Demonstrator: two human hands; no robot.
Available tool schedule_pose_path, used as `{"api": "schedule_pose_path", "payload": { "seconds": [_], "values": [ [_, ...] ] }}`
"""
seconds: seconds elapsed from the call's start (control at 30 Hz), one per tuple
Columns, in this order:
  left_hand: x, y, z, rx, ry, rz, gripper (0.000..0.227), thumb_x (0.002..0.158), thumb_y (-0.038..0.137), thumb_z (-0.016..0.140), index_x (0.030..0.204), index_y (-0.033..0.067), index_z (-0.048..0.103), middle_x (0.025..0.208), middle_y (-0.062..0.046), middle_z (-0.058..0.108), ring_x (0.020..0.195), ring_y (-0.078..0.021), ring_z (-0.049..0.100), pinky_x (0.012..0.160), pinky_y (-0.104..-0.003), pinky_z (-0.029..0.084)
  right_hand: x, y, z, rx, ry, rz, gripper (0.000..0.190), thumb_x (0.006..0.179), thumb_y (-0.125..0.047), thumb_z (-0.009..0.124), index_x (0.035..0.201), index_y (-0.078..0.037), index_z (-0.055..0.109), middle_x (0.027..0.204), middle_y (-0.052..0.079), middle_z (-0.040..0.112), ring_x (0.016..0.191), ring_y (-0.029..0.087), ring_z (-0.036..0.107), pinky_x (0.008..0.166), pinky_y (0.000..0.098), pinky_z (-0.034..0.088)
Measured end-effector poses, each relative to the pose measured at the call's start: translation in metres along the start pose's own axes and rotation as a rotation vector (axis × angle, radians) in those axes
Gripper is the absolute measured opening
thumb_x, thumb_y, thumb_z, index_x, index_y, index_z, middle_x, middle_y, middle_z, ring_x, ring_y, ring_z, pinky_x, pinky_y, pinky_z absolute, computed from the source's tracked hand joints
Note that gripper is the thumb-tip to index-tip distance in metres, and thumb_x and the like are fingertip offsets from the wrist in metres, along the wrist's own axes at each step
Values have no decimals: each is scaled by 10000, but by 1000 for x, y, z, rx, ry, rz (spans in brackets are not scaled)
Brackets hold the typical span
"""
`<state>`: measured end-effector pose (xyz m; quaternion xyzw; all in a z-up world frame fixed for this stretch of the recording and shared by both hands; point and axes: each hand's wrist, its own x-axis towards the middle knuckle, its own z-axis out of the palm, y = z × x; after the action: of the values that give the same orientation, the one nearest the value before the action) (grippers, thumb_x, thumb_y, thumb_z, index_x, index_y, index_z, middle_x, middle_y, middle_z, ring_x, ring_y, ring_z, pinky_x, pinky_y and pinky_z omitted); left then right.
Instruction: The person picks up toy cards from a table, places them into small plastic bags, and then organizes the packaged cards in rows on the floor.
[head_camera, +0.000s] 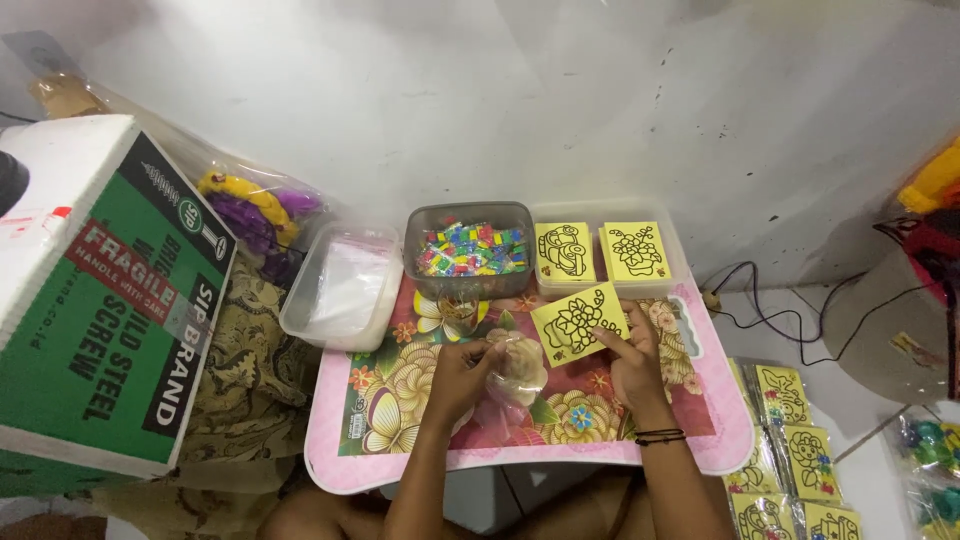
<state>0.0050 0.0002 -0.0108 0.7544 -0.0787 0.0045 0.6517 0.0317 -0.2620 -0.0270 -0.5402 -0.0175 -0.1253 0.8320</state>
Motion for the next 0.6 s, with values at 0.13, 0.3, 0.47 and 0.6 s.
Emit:
{"api": "schedule_pose_path", "payload": {
  "seconds": [0.13, 0.3, 0.47, 0.6],
  "values": [
    [1, 11, 0, -20, -20, 5, 291, 962, 272, 723, 730, 112, 796, 649, -41, 748, 678, -73, 575, 672, -275, 488, -1, 1, -2, 9, -17, 3, 337, 826, -10, 706, 1143, -33, 593, 937, 126, 706, 803, 229, 717, 768, 353, 602],
    [-7, 28, -5, -56, -132, -1, 234, 944, 227, 736, 790, 70, 818, 690, -85, 771, 700, -128, 609, 704, -285, 485, -5, -5, 7, -41, -91, 27, 339, 797, -2, 726, 1128, 22, 653, 895, 157, 708, 769, 254, 719, 740, 389, 605],
    [-6, 22, -6, -77, -148, -15, 262, 932, 264, 749, 770, 66, 807, 700, -84, 772, 712, -124, 607, 713, -288, 495, -4, -5, 7, -58, -84, 18, 299, 830, 9, 699, 1125, 29, 653, 898, 169, 699, 759, 269, 716, 725, 402, 605],
    [-1, 5, -6, -90, -109, -10, 254, 957, 264, 729, 803, 83, 821, 707, -53, 775, 707, -101, 617, 720, -264, 504, 3, 10, -8, -46, -51, -4, 309, 844, 17, 675, 1151, 16, 636, 900, 153, 697, 778, 258, 722, 731, 393, 607]
  ]
}}
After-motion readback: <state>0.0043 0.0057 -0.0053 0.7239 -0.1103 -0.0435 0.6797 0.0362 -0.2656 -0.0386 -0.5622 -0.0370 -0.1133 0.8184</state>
